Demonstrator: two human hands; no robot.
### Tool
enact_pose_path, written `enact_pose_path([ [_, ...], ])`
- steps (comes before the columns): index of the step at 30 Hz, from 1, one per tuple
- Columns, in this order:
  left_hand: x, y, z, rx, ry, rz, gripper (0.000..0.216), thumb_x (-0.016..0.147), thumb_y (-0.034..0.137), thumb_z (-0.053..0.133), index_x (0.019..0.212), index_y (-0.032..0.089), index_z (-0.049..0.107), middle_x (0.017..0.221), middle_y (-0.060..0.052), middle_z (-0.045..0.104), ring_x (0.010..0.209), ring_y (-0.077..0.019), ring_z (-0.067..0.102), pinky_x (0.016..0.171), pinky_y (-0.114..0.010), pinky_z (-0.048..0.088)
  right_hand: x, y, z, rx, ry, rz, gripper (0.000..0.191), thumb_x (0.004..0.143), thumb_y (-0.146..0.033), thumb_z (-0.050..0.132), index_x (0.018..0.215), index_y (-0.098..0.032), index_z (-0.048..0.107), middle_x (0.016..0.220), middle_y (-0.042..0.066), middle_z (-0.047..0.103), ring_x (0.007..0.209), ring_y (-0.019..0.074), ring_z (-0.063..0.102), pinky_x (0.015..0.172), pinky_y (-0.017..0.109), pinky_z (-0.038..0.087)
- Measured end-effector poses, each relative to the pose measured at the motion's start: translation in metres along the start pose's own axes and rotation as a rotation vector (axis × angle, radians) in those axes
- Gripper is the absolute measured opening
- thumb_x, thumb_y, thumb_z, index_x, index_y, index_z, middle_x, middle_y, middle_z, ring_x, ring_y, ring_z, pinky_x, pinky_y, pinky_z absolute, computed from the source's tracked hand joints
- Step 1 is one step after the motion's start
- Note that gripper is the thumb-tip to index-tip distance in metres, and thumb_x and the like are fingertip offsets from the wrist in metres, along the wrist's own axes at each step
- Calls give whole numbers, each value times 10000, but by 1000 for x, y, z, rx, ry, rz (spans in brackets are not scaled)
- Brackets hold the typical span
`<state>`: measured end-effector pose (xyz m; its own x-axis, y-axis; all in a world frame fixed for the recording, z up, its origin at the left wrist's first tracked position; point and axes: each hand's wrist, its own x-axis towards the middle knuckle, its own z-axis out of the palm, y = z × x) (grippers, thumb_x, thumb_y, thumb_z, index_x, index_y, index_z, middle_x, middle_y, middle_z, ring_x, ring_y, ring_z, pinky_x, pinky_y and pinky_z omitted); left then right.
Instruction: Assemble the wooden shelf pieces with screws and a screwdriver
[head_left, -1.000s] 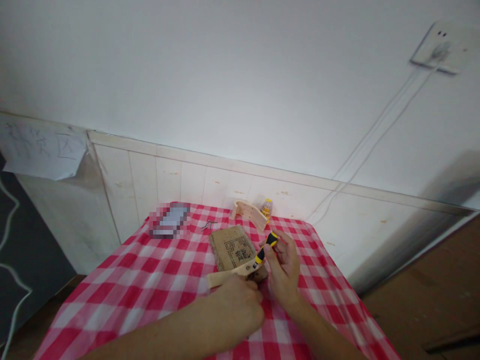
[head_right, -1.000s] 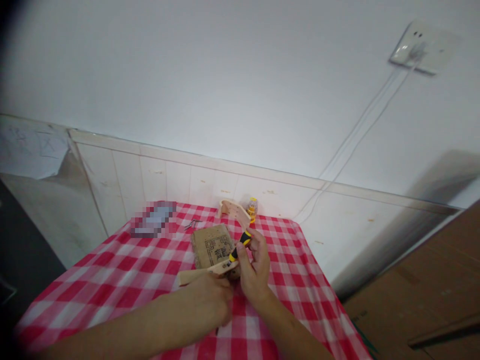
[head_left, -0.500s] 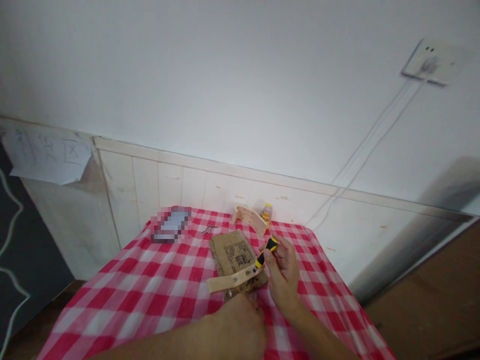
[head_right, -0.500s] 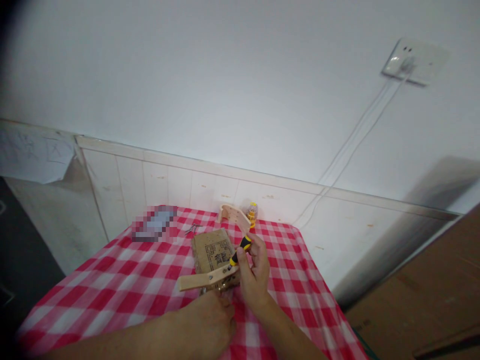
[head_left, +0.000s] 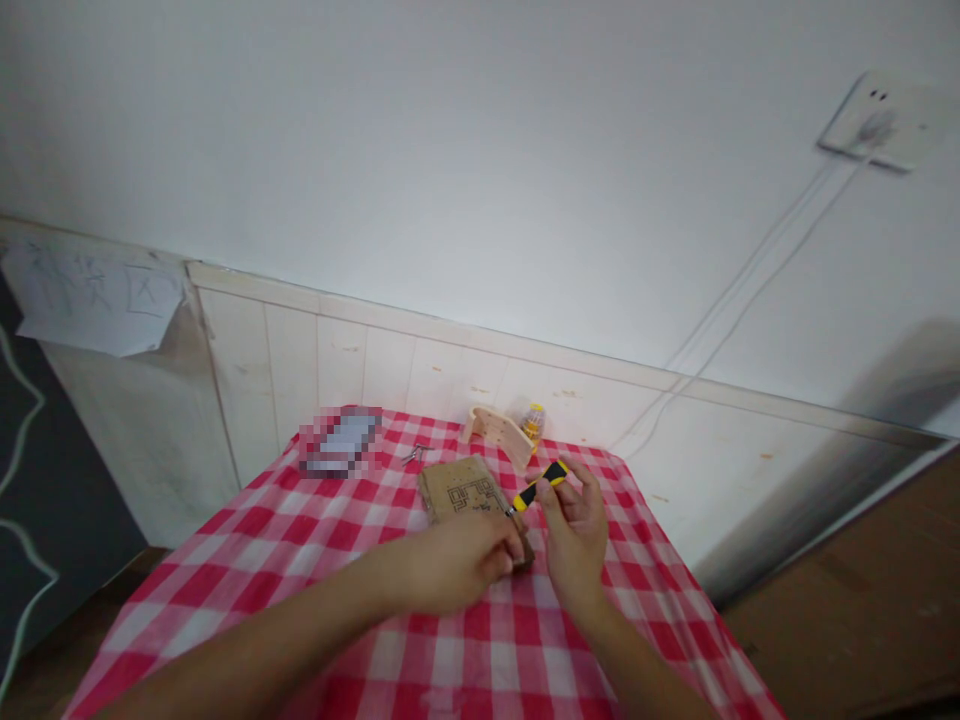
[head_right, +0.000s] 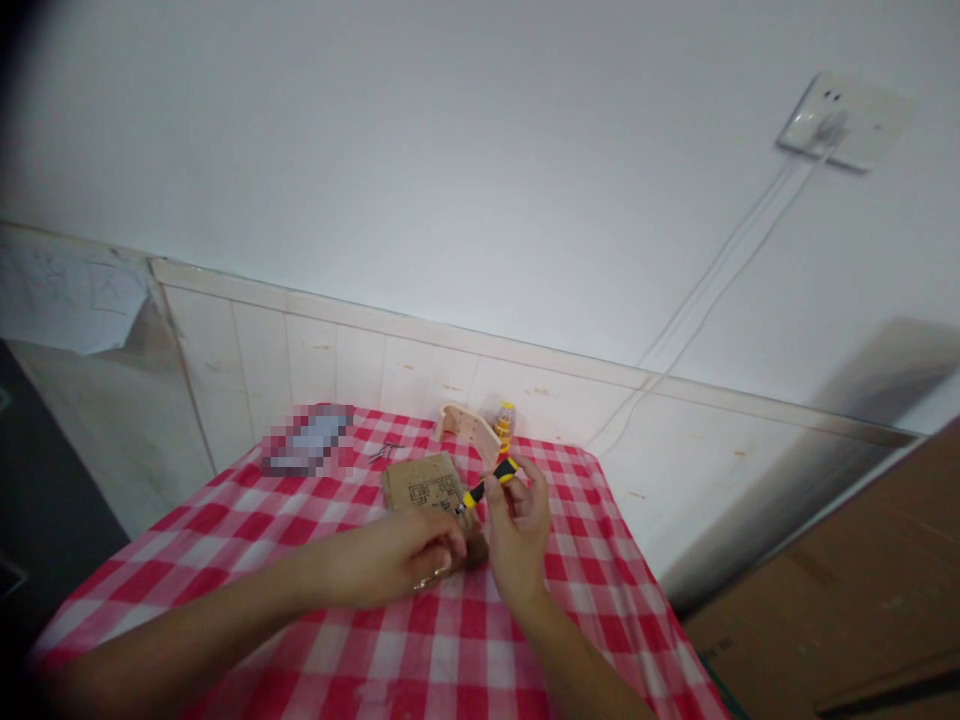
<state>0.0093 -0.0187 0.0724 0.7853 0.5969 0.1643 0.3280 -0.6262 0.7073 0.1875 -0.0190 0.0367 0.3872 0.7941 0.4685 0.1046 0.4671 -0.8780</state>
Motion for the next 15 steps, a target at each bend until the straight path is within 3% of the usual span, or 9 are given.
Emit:
enact_pose_path([
  [5,16,-40,-9,-229,222,-150,130,879,181,525,788,171,619,747,-11,642,674,-146,569,602,-235,408,4,-5,1,34,15,50,450,851,-432,782,1178,-211,567,873,59,809,751,218,765,747,386,607],
  [9,20,-55,0,-350,181,-182,169,885,283,561,759,177,599,670,12,571,612,-133,502,561,-227,351,4,-4,2,25,17,52,459,849,-443,782,1178,-225,548,880,50,814,772,221,771,747,377,601],
  [15,21,-58,-2,-418,138,-157,203,894,326,567,777,173,630,736,-11,619,660,-146,539,600,-240,387,4,-4,2,43,48,69,491,827,-421,797,1190,-223,532,921,63,822,789,219,781,775,379,601],
])
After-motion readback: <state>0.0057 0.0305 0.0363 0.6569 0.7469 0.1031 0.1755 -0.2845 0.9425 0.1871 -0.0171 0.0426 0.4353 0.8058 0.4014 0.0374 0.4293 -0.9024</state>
